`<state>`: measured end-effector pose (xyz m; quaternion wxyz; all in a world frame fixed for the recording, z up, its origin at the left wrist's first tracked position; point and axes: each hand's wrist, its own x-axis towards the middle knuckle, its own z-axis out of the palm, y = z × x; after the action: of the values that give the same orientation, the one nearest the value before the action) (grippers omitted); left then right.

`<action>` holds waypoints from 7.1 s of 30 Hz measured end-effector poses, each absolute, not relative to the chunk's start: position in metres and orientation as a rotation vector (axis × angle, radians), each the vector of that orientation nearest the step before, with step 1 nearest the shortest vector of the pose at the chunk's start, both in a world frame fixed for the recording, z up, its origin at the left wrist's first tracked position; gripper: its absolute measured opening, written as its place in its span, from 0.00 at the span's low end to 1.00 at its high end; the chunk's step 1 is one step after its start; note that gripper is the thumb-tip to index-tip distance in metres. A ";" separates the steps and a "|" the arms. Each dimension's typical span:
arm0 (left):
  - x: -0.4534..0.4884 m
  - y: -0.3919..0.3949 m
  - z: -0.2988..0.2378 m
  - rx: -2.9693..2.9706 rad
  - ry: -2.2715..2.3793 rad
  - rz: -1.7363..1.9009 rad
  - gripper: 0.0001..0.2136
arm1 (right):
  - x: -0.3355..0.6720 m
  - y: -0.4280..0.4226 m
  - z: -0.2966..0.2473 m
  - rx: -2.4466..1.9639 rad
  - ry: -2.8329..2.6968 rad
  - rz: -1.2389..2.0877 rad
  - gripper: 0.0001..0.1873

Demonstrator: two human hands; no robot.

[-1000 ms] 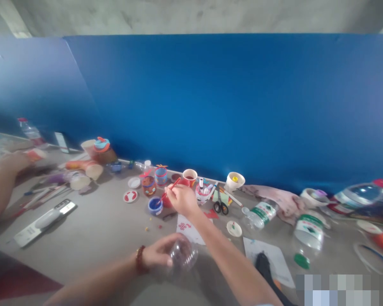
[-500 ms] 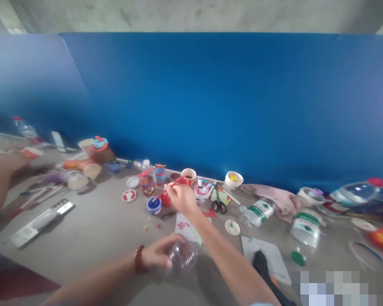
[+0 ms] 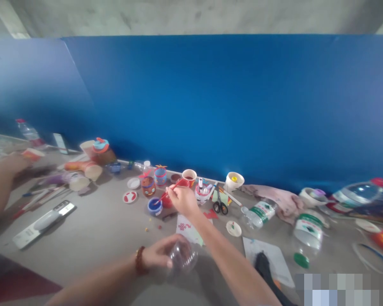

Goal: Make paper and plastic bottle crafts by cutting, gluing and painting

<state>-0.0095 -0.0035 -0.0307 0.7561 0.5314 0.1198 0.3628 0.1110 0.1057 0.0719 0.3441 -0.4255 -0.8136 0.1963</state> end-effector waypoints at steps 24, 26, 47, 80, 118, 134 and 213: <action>-0.007 -0.005 -0.038 0.979 0.283 0.796 0.28 | 0.140 0.109 0.080 -1.053 -1.696 0.827 0.22; -0.003 -0.004 -0.041 0.903 0.293 0.861 0.27 | 0.154 0.107 0.083 -1.039 -1.602 0.858 0.23; -0.005 0.006 -0.021 0.842 0.407 1.130 0.22 | 0.244 -0.010 0.053 -0.810 -0.860 0.795 0.08; -0.008 0.005 -0.028 0.814 0.336 1.095 0.21 | 0.233 -0.012 0.049 -0.846 -0.942 0.771 0.09; -0.010 0.006 -0.027 0.748 0.344 1.119 0.22 | 0.249 -0.014 0.053 -0.905 -0.933 0.734 0.09; -0.009 0.005 -0.024 0.740 0.356 1.110 0.22 | 0.248 -0.014 0.055 -0.888 -0.933 0.740 0.07; -0.005 0.005 -0.021 0.690 0.357 1.147 0.21 | 0.245 -0.009 0.054 -0.862 -0.974 0.757 0.08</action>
<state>-0.0047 0.0055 -0.0209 0.7696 0.3181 0.1644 0.5286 0.2450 -0.0086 0.0539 0.7302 -0.3914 -0.4422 0.3437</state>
